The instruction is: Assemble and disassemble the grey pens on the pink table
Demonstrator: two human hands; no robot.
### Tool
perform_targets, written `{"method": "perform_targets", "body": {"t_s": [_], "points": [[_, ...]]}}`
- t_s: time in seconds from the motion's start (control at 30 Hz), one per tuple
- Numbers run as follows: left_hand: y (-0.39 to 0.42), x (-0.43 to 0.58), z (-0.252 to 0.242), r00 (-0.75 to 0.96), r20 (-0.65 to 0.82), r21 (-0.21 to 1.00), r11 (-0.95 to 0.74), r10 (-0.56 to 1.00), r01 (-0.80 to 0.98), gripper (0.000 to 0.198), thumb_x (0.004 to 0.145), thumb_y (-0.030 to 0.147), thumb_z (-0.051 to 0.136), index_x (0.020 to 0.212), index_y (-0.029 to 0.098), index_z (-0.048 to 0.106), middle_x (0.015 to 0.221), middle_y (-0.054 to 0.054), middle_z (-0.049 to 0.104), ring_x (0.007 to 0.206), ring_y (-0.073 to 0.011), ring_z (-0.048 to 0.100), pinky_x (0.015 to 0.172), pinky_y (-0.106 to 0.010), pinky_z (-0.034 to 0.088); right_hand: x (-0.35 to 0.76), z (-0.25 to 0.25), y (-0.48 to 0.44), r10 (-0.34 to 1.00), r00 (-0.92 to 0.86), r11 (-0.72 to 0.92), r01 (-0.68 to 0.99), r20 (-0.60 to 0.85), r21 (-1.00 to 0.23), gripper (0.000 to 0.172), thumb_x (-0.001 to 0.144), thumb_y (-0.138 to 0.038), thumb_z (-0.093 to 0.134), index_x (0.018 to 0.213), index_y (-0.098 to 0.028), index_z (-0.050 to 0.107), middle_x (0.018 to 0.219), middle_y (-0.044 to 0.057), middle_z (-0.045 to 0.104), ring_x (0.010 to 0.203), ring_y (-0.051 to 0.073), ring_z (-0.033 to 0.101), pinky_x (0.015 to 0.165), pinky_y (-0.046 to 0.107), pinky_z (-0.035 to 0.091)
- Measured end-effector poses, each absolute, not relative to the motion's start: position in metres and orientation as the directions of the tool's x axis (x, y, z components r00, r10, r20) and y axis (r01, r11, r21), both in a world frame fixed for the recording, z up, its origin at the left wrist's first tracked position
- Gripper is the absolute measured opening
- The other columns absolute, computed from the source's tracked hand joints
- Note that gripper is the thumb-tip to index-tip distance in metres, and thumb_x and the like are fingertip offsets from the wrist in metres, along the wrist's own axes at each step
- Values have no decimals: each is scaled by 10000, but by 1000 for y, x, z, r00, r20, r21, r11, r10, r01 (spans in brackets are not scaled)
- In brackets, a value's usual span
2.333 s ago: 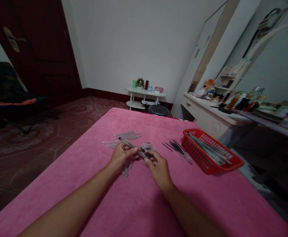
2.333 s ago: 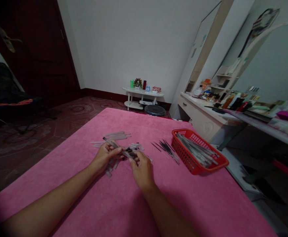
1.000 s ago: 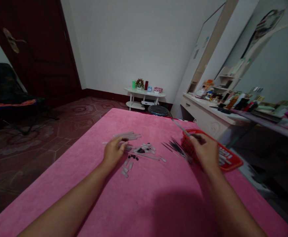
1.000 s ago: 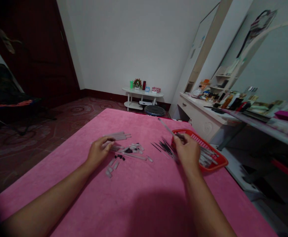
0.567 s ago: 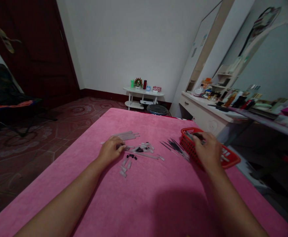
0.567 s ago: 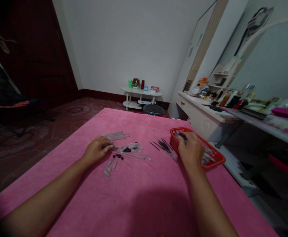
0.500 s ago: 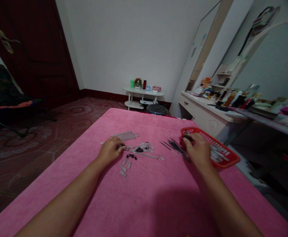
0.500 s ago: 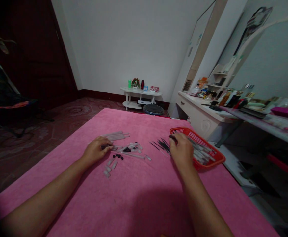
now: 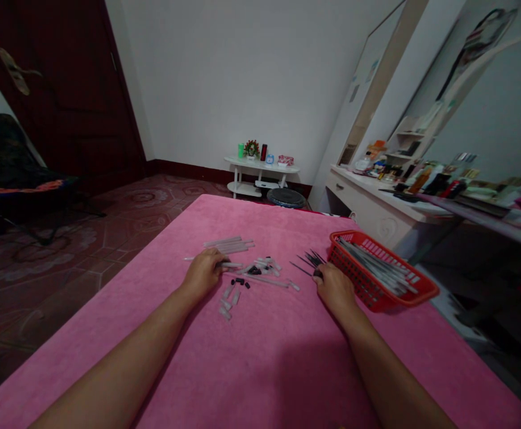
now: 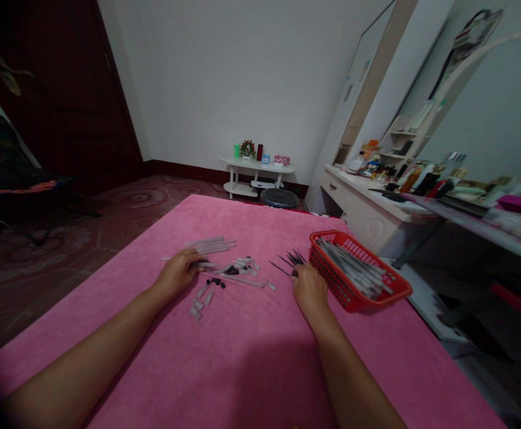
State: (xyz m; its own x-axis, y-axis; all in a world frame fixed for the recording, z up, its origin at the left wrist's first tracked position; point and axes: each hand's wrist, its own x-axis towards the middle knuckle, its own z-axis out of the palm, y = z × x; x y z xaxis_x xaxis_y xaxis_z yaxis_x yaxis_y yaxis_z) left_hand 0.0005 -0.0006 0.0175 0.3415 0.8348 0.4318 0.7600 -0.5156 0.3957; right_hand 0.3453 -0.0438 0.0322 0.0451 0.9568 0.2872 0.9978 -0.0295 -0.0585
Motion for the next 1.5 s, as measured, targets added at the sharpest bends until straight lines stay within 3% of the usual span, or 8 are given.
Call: {"method": "perform_targets", "body": {"t_s": [0.1,0.2,0.4,0.53,1.17,1.5], "points": [[-2,1,17,365,444,378,-541,818,752,256,785,108,530,907,190,740,823,-81,644,822,-205,577,756,-320,452,340,37,-47,944,40,-21,998,328,-62,84,814,-167,558,825,-161,641,876,111,661,866,249,619,696,315,417],[-4,3,18,375,458,365,-555,806,748,272,806,117,513,959,182,729,853,-88,656,845,-205,585,773,-322,456,330,43,-50,931,45,12,988,364,-151,121,835,-181,529,885,-158,637,844,101,673,826,241,625,700,316,420],[-10,11,25,390,493,316,-578,777,752,309,813,128,513,1066,176,683,985,-105,662,923,-220,591,829,-345,455,301,55,-56,904,-130,314,847,407,-428,166,835,-176,515,887,-182,672,907,63,692,862,204,618,768,295,430],[-14,14,28,418,497,282,-597,760,751,278,798,136,529,1021,176,689,949,-99,664,886,-226,589,807,-355,452,288,60,-62,889,-221,415,756,401,-506,157,823,-170,534,860,-191,685,868,50,687,837,192,607,763,289,429],[-17,15,27,382,495,323,-574,780,752,292,784,110,512,1007,160,695,946,-102,665,902,-229,591,824,-352,454,284,57,-65,888,-273,433,768,369,-472,173,833,-160,533,875,-186,699,881,59,683,846,189,600,770,283,426],[-29,23,40,500,476,142,-624,723,768,287,795,109,515,995,211,694,866,-83,650,855,-237,545,736,-344,415,279,71,-70,869,-335,450,841,363,-301,206,811,-120,559,893,-206,727,838,59,674,831,191,578,768,293,415]]}}
